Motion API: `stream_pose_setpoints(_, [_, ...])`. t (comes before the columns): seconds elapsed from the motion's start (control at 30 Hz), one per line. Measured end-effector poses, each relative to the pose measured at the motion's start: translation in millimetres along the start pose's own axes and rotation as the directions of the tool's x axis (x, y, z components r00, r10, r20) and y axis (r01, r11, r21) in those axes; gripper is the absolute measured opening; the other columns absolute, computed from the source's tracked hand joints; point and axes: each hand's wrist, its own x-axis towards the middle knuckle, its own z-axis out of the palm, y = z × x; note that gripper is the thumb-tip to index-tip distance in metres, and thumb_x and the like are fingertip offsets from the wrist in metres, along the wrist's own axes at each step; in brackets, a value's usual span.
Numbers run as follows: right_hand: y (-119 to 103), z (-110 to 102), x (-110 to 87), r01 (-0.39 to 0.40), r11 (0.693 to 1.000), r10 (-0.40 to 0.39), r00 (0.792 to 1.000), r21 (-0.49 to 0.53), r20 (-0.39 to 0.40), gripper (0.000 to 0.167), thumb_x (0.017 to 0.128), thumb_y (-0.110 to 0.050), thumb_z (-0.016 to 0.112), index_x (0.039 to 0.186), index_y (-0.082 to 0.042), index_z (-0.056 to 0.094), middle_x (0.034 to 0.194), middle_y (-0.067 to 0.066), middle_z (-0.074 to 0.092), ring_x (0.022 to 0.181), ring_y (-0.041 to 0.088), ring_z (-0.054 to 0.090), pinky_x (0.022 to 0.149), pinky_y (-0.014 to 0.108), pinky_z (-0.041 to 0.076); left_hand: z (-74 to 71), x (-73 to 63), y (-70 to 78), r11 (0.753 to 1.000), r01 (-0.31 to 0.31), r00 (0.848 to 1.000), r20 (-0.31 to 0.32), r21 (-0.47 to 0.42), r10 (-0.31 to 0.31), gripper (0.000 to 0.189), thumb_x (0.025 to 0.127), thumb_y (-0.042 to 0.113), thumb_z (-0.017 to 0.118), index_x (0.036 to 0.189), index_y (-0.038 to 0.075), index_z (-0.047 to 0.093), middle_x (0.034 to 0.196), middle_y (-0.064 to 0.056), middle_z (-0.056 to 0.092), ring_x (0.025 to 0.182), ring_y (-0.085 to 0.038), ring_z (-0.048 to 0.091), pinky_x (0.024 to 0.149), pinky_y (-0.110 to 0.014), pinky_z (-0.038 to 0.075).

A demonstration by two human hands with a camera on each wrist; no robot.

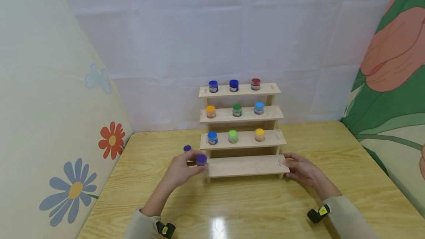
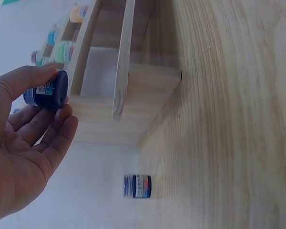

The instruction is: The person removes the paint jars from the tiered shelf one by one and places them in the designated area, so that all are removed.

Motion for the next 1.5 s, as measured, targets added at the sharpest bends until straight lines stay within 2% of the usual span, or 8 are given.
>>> stream_pose_setpoints(0.2, [0.0,-0.4,0.5,-0.007,1.0,0.006,1.0,-0.014,-0.02,0.048,0.103,-0.014,0.06,0.143,-0.001,0.039,0.101,0.002,0.067,0.083,0.012,0.065,0.066,0.023,0.057,-13.6,0.6,-13.7,1.0,0.019,1.0,-0.019,0.025,-0.018,0.038,0.088,0.02,0.081,0.124,0.012,0.069,0.113,-0.008,0.072,0.107,-0.03,0.068,0.091,-0.044,0.059])
stream_pose_setpoints(0.53, [0.6,-0.2,0.6,0.008,1.0,-0.008,1.0,-0.019,0.0,0.05,0.103,-0.014,0.059,0.145,0.001,0.037,0.102,0.002,0.067,0.084,0.012,0.065,0.067,0.023,0.057,-33.0,9.1,-40.7,0.999,0.03,0.999,-0.031,-0.012,-0.03,0.049,0.089,0.019,0.079,0.133,0.004,0.062,0.124,-0.02,0.068,0.111,-0.037,0.067,0.091,-0.044,0.06])
stream_pose_setpoints(0.73, [1.2,-0.9,1.6,0.007,1.0,-0.007,1.0,-0.02,-0.003,0.049,0.104,-0.014,0.058,0.145,0.0,0.037,0.102,0.002,0.067,0.084,0.012,0.065,0.067,0.023,0.057,-41.3,17.0,-58.1,0.999,0.043,0.998,-0.036,-0.027,-0.044,0.051,0.09,0.022,0.079,0.134,0.002,0.061,0.123,-0.02,0.069,0.112,-0.037,0.066,0.089,-0.042,0.06])
stream_pose_setpoints(0.93, [2.1,-1.7,2.6,0.013,1.0,-0.013,1.0,-0.017,0.002,0.05,0.103,-0.014,0.058,0.146,0.001,0.036,0.102,0.003,0.067,0.083,0.012,0.065,0.066,0.023,0.057,-49.7,25.7,-74.5,0.995,0.064,0.998,-0.021,-0.074,-0.066,0.052,0.091,0.024,0.078,0.137,0.006,0.06,0.126,-0.016,0.067,0.118,-0.034,0.061,0.092,-0.041,0.058])
stream_pose_setpoints(1.27, [2.5,-2.8,2.6,0.011,1.0,-0.011,1.0,-0.004,0.002,0.044,0.103,-0.013,0.059,0.142,-0.001,0.041,0.102,0.003,0.067,0.083,0.012,0.065,0.066,0.023,0.057,-52.5,44.8,-93.8,0.995,0.08,0.997,-0.009,-0.053,-0.081,0.049,0.093,0.017,0.075,0.137,0.002,0.059,0.129,-0.021,0.065,0.119,-0.037,0.059,0.094,-0.043,0.056])
stream_pose_setpoints(1.5, [2.0,-1.2,2.8,0.012,1.0,-0.012,1.0,-0.001,-0.003,0.046,0.103,-0.012,0.059,0.143,0.0,0.04,0.101,0.003,0.066,0.082,0.012,0.064,0.066,0.023,0.057,-53.3,56.2,-101.3,0.995,0.095,0.995,-0.008,-0.013,-0.095,0.05,0.092,0.018,0.076,0.136,0.002,0.059,0.124,-0.02,0.066,0.117,-0.036,0.06,0.092,-0.044,0.055])
